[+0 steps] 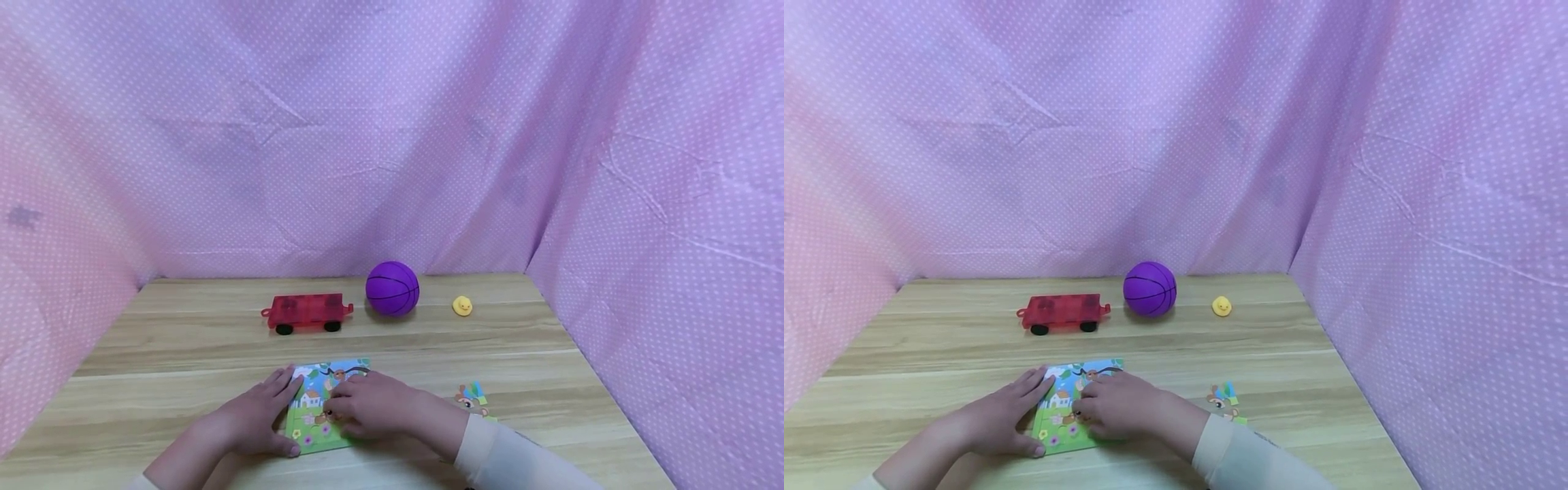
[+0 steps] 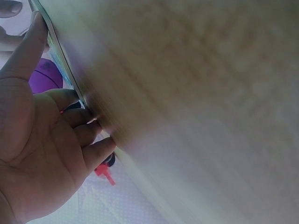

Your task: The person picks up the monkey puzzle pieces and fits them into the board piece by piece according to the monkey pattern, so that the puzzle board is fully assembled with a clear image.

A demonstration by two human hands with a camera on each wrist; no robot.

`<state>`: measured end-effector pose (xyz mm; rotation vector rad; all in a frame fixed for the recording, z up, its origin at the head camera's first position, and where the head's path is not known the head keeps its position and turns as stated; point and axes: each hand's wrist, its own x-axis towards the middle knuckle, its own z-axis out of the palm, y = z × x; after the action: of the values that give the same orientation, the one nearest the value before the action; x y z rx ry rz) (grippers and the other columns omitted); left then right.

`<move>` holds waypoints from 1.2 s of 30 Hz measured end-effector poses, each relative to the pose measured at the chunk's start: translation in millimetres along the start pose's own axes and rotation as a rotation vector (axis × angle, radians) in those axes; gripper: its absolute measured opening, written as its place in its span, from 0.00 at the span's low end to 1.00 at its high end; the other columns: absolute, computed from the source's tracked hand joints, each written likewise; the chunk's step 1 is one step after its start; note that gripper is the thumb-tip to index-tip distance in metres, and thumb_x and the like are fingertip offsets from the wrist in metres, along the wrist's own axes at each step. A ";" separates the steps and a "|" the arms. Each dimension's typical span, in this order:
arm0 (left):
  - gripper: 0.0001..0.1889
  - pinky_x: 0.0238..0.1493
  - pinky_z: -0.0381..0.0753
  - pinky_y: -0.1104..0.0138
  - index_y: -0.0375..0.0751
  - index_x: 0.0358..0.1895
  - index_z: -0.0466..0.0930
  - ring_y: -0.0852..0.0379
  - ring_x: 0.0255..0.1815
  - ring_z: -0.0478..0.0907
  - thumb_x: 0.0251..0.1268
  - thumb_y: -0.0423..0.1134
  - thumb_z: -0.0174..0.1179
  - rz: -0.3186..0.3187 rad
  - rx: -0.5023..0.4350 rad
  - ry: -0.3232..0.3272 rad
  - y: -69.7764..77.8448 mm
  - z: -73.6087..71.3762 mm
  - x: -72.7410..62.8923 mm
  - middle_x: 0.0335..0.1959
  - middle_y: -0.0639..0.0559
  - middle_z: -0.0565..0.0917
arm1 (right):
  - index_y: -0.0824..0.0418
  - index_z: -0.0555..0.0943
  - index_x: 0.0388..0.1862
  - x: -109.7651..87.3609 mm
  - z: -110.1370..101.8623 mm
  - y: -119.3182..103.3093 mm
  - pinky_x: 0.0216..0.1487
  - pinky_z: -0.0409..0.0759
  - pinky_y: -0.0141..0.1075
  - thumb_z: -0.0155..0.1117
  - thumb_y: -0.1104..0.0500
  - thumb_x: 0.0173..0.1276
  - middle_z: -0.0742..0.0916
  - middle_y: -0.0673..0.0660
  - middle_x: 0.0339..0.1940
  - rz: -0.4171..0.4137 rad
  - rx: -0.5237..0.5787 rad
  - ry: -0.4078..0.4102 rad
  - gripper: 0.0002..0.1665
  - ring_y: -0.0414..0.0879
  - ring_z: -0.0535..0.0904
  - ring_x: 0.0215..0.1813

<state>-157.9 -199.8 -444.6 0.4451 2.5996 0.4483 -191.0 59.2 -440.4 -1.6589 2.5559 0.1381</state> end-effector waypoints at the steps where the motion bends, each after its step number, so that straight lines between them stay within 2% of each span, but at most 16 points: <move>1: 0.60 0.70 0.58 0.37 0.44 0.77 0.56 0.35 0.79 0.45 0.41 0.70 0.70 -0.001 -0.002 -0.001 0.0 0.3 0.3 0.80 0.43 0.51 | 0.41 0.71 0.70 -2.5 0.1 1.5 0.68 0.71 0.36 0.55 0.43 0.74 0.77 0.41 0.66 0.007 0.018 0.007 0.27 0.37 0.70 0.68; 6: 0.60 0.70 0.57 0.37 0.45 0.77 0.56 0.36 0.79 0.45 0.41 0.70 0.69 -0.007 0.006 -0.003 -0.5 1.8 1.2 0.80 0.43 0.51 | 0.44 0.70 0.71 -20.2 -1.8 12.6 0.67 0.73 0.37 0.56 0.43 0.74 0.76 0.45 0.68 0.075 0.038 0.040 0.28 0.39 0.71 0.69; 13: 0.60 0.70 0.57 0.36 0.45 0.77 0.56 0.36 0.79 0.45 0.40 0.70 0.70 -0.012 0.009 0.000 -0.3 2.6 1.9 0.80 0.43 0.50 | 0.48 0.75 0.66 -51.0 -12.2 27.2 0.61 0.77 0.37 0.63 0.45 0.69 0.82 0.46 0.58 0.201 0.059 0.060 0.27 0.40 0.78 0.60; 18: 0.60 0.70 0.57 0.36 0.45 0.77 0.56 0.36 0.79 0.44 0.41 0.70 0.70 -0.011 0.009 0.002 -0.7 3.2 2.5 0.80 0.43 0.50 | 0.47 0.80 0.58 -72.6 -20.0 29.0 0.52 0.81 0.36 0.70 0.46 0.63 0.84 0.45 0.49 0.328 0.139 -0.005 0.24 0.39 0.80 0.50; 22: 0.60 0.71 0.56 0.36 0.44 0.77 0.55 0.36 0.79 0.44 0.40 0.70 0.70 -0.007 0.008 0.006 -1.7 3.7 2.8 0.80 0.43 0.50 | 0.48 0.81 0.44 -87.7 -19.0 26.9 0.39 0.79 0.34 0.75 0.47 0.56 0.81 0.43 0.37 0.401 0.143 -0.090 0.19 0.37 0.76 0.38; 24: 0.60 0.71 0.56 0.36 0.44 0.77 0.55 0.36 0.79 0.44 0.40 0.70 0.70 -0.003 0.010 0.009 -2.2 4.0 2.6 0.80 0.43 0.50 | 0.49 0.79 0.40 -92.8 -17.4 25.2 0.36 0.77 0.34 0.78 0.47 0.51 0.79 0.43 0.34 0.438 0.127 -0.141 0.20 0.38 0.74 0.36; 28: 0.60 0.70 0.56 0.36 0.44 0.77 0.55 0.35 0.79 0.45 0.41 0.70 0.70 0.004 0.013 0.014 -2.6 4.1 1.9 0.80 0.42 0.50 | 0.50 0.78 0.42 -97.3 -11.0 21.9 0.37 0.78 0.36 0.83 0.49 0.41 0.79 0.45 0.34 0.493 0.099 -0.236 0.30 0.40 0.74 0.36; 31: 0.60 0.71 0.56 0.36 0.43 0.77 0.55 0.35 0.79 0.45 0.41 0.70 0.70 0.008 0.011 0.015 -2.2 3.9 1.6 0.80 0.42 0.50 | 0.50 0.77 0.45 -98.0 -5.9 19.9 0.38 0.78 0.34 0.85 0.47 0.37 0.79 0.46 0.35 0.513 0.100 -0.272 0.36 0.40 0.74 0.37; 33: 0.60 0.71 0.56 0.36 0.43 0.77 0.55 0.35 0.79 0.45 0.41 0.70 0.70 0.011 0.010 0.017 -2.0 3.8 1.4 0.80 0.41 0.50 | 0.50 0.77 0.45 -98.1 -3.5 18.9 0.37 0.78 0.34 0.85 0.47 0.37 0.79 0.45 0.34 0.510 0.096 -0.268 0.36 0.40 0.74 0.36; 36: 0.60 0.71 0.56 0.37 0.43 0.77 0.55 0.35 0.79 0.45 0.41 0.70 0.70 0.014 0.010 0.020 -1.8 3.8 1.1 0.80 0.41 0.50 | 0.50 0.77 0.41 -97.6 -1.7 18.2 0.38 0.78 0.35 0.85 0.49 0.39 0.78 0.44 0.32 0.490 0.099 -0.237 0.31 0.39 0.74 0.35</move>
<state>-157.4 -200.2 -449.0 0.4644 2.6204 0.4463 -168.1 154.7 -426.0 -0.8950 2.6709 0.2204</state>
